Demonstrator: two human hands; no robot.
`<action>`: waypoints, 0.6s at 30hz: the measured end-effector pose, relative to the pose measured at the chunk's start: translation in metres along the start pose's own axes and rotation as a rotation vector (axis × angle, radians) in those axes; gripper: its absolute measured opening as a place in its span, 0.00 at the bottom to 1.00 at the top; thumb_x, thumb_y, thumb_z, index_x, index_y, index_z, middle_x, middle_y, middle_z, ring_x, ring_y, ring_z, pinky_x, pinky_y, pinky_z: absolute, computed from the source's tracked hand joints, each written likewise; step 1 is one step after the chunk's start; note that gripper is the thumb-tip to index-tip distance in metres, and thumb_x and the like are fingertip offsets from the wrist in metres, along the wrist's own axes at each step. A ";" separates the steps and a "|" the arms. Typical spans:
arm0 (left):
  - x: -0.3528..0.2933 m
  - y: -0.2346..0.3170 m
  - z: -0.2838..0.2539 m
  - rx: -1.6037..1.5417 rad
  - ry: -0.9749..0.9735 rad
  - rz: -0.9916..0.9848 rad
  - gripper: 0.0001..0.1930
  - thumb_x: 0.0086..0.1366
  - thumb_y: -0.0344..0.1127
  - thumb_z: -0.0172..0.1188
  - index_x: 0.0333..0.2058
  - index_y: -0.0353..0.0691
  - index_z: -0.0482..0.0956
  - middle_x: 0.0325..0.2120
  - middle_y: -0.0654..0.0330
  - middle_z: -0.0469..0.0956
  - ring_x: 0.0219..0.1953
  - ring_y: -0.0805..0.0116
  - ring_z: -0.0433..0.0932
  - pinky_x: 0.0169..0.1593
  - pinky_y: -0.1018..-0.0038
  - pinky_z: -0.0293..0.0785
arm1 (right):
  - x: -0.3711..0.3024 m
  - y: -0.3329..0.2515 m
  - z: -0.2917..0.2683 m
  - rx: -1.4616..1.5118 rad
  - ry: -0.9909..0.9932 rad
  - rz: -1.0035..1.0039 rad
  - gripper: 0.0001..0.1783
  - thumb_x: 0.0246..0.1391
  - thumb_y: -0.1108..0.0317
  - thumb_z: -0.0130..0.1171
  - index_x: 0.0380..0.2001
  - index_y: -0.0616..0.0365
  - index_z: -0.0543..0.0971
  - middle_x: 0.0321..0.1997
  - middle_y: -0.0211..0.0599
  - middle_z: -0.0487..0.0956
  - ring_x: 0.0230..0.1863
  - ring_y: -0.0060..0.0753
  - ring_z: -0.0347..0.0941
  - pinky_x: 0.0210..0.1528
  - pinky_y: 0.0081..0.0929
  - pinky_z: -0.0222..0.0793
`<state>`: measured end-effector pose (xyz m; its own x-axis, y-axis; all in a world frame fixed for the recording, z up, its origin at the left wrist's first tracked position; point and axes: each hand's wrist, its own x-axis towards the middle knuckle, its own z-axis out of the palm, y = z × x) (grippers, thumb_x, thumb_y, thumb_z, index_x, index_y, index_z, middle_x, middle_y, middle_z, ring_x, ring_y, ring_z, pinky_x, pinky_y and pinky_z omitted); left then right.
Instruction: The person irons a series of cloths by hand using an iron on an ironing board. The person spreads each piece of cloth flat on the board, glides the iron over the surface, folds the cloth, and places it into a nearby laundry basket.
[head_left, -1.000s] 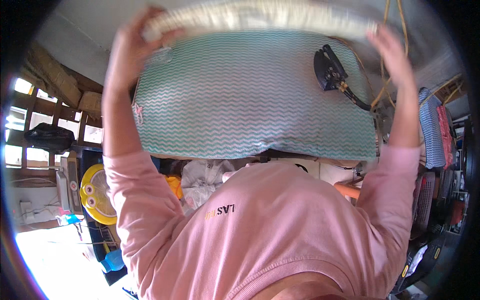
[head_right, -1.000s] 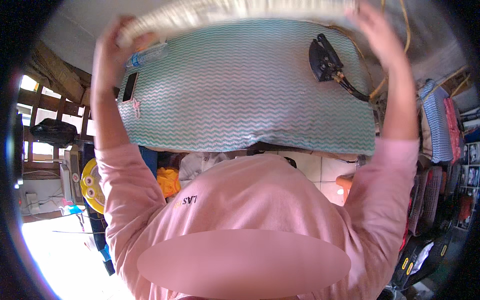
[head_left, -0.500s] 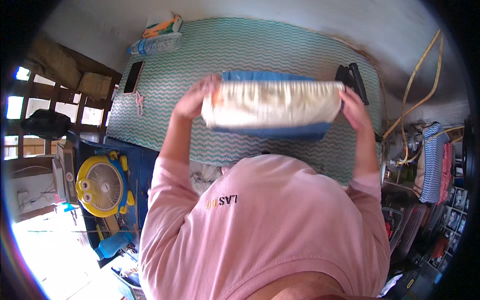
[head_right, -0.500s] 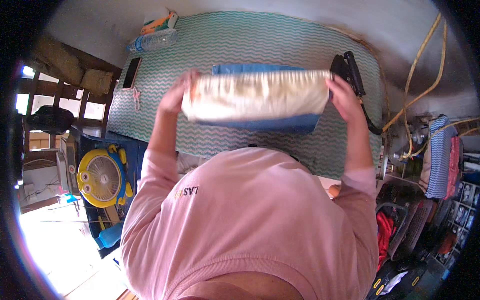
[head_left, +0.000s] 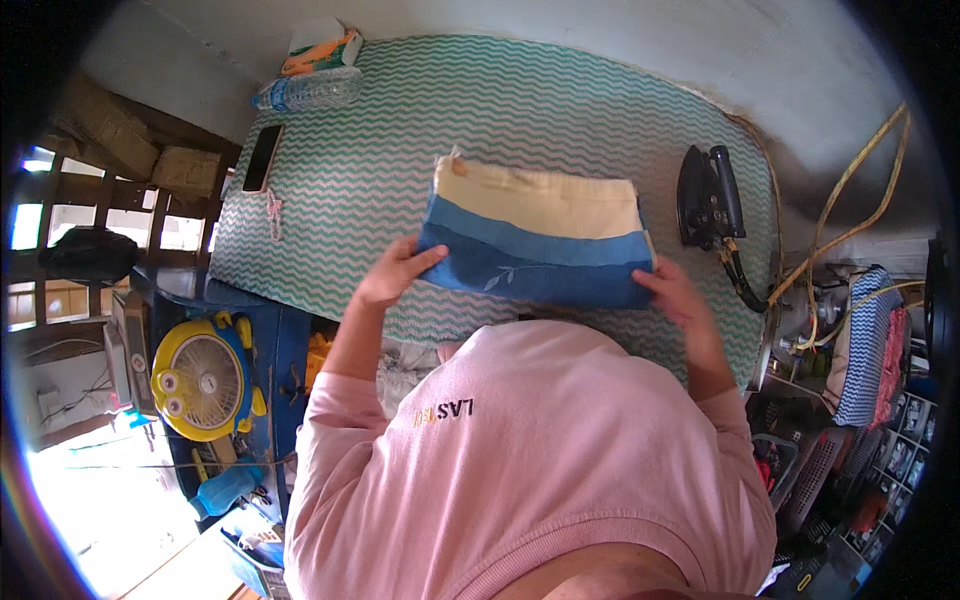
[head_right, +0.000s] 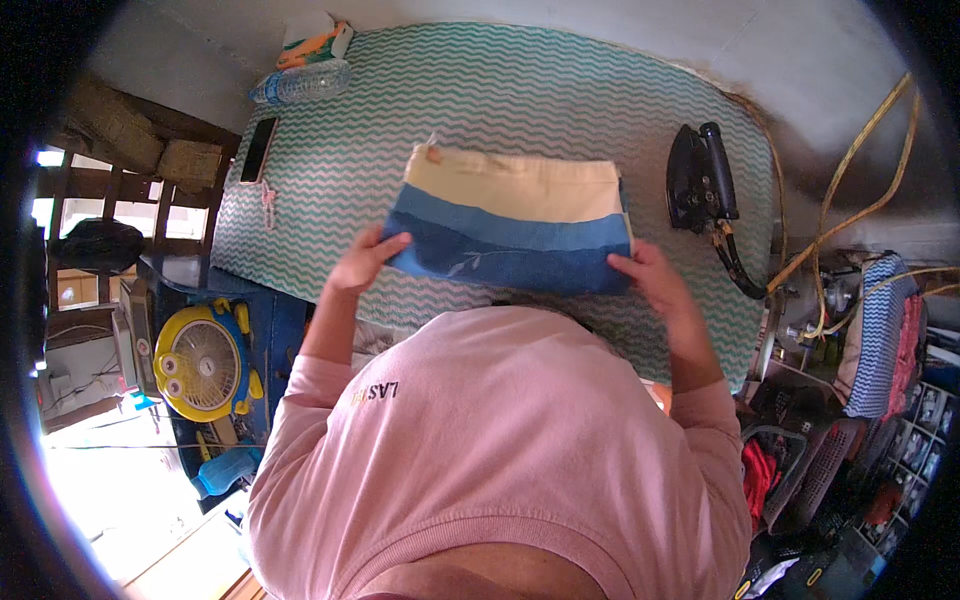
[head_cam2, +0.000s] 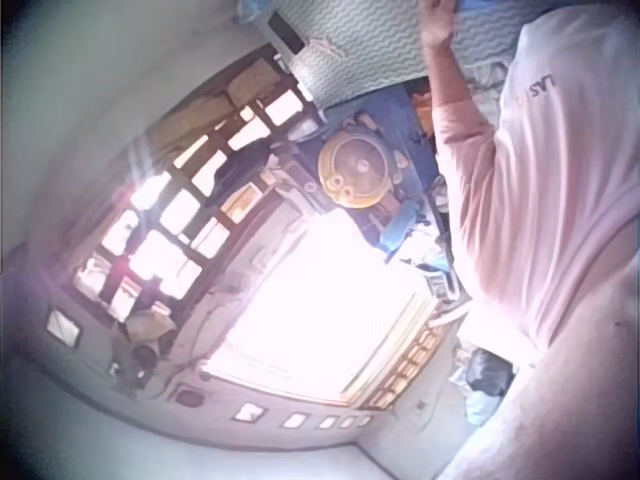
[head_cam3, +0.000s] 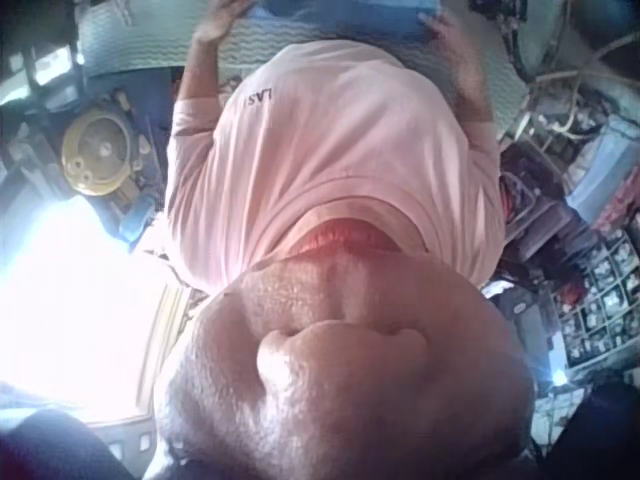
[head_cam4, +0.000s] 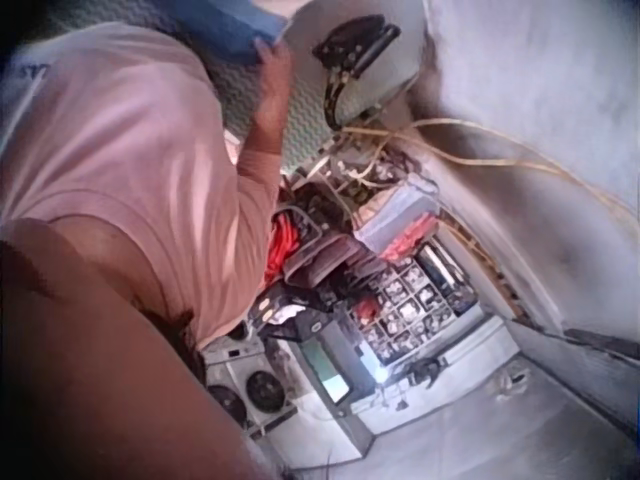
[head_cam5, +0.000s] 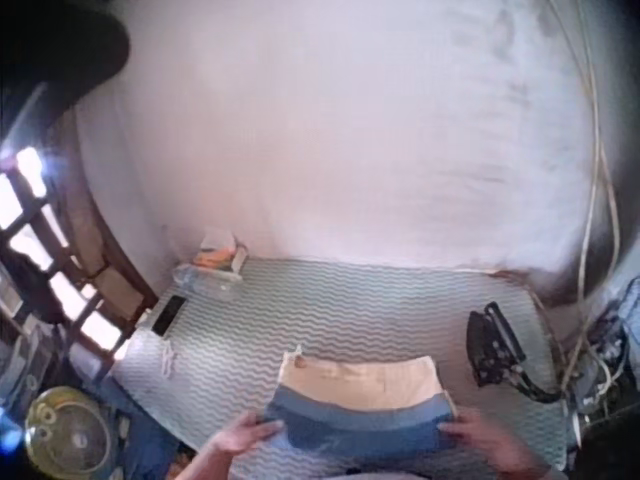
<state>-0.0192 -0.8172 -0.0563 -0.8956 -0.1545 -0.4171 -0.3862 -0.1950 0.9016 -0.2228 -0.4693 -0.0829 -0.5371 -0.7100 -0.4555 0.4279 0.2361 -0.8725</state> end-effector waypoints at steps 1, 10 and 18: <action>-0.014 0.026 0.000 -0.078 -0.060 0.087 0.16 0.55 0.37 0.54 0.38 0.31 0.71 0.33 0.58 0.74 0.34 0.74 0.72 0.41 0.78 0.68 | -0.015 -0.026 0.003 0.044 0.024 -0.015 0.16 0.47 0.66 0.54 0.40 0.62 0.71 0.38 0.33 0.73 0.39 0.26 0.68 0.42 0.24 0.63; 0.052 0.109 -0.012 -0.134 0.351 0.526 0.11 0.57 0.34 0.50 0.35 0.31 0.70 0.29 0.60 0.73 0.30 0.76 0.72 0.35 0.81 0.68 | 0.014 -0.146 -0.021 0.089 0.137 -0.277 0.13 0.49 0.65 0.52 0.38 0.59 0.72 0.35 0.31 0.74 0.36 0.21 0.70 0.38 0.19 0.66; 0.019 0.139 0.011 -0.147 0.248 0.600 0.14 0.58 0.31 0.48 0.42 0.31 0.68 0.34 0.59 0.73 0.37 0.73 0.71 0.44 0.78 0.65 | 0.003 -0.170 -0.015 0.088 0.059 -0.395 0.16 0.51 0.68 0.48 0.44 0.60 0.68 0.40 0.30 0.73 0.38 0.20 0.69 0.42 0.21 0.66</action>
<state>-0.0923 -0.8361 0.0623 -0.8617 -0.4926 0.1221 0.2132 -0.1331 0.9679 -0.3085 -0.5015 0.0613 -0.7124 -0.6946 -0.1004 0.2399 -0.1065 -0.9650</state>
